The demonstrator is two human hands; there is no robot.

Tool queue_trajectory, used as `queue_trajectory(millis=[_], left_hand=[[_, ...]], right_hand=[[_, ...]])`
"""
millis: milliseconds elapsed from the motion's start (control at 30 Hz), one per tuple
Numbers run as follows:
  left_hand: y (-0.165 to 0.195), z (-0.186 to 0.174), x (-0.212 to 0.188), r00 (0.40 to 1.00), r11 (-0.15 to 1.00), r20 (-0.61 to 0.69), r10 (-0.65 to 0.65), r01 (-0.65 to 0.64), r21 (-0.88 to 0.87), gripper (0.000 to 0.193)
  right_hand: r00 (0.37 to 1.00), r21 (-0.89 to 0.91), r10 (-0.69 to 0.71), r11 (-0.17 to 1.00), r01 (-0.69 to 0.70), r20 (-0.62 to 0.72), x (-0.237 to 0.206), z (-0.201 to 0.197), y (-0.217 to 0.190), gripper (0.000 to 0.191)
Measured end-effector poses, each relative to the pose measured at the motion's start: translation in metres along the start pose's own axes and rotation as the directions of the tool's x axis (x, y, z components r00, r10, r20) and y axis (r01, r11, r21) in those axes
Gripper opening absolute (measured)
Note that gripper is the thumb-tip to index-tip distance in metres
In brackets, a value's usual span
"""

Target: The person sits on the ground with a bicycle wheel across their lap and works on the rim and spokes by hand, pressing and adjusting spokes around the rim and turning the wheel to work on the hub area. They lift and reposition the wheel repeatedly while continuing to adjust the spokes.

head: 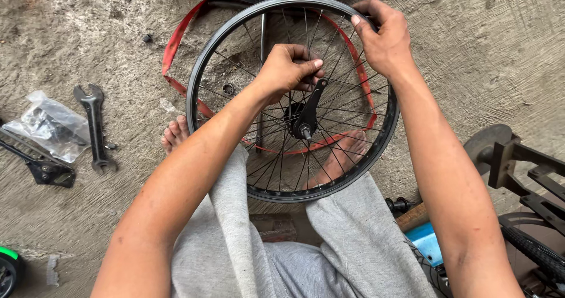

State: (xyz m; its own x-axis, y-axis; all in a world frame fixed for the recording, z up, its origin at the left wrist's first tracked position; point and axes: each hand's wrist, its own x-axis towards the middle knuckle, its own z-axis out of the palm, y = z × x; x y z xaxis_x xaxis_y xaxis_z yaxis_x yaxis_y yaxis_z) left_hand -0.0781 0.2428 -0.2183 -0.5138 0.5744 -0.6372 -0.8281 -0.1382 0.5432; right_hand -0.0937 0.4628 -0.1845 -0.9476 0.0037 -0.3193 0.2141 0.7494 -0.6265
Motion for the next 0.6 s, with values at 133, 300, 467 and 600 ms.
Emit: queue_trajectory(millis=[133,300,467,600], left_hand=[[-0.006,0.001,0.000,0.996,0.997,-0.037,0.077,-0.077,0.008,0.011],[-0.008,0.001,0.005,0.997,0.998,-0.071,0.032,-0.027,0.060,0.010],[-0.009,0.000,0.004,0.994,0.996,-0.086,0.068,-0.062,0.069,0.010],[-0.013,0.002,0.002,0.983,0.987,-0.095,0.158,-0.158,0.009,0.014]], right_hand=[[1.000,-0.027,-0.002,1.000,0.001,-0.018,0.001,0.000,0.001,0.019],[0.999,-0.054,-0.030,0.998,0.027,-0.038,0.000,0.000,-0.001,0.017],[0.999,-0.038,-0.029,0.999,0.027,-0.041,0.002,0.000,-0.007,0.017],[0.999,-0.009,0.016,1.000,-0.016,-0.037,0.003,0.001,-0.007,0.018]])
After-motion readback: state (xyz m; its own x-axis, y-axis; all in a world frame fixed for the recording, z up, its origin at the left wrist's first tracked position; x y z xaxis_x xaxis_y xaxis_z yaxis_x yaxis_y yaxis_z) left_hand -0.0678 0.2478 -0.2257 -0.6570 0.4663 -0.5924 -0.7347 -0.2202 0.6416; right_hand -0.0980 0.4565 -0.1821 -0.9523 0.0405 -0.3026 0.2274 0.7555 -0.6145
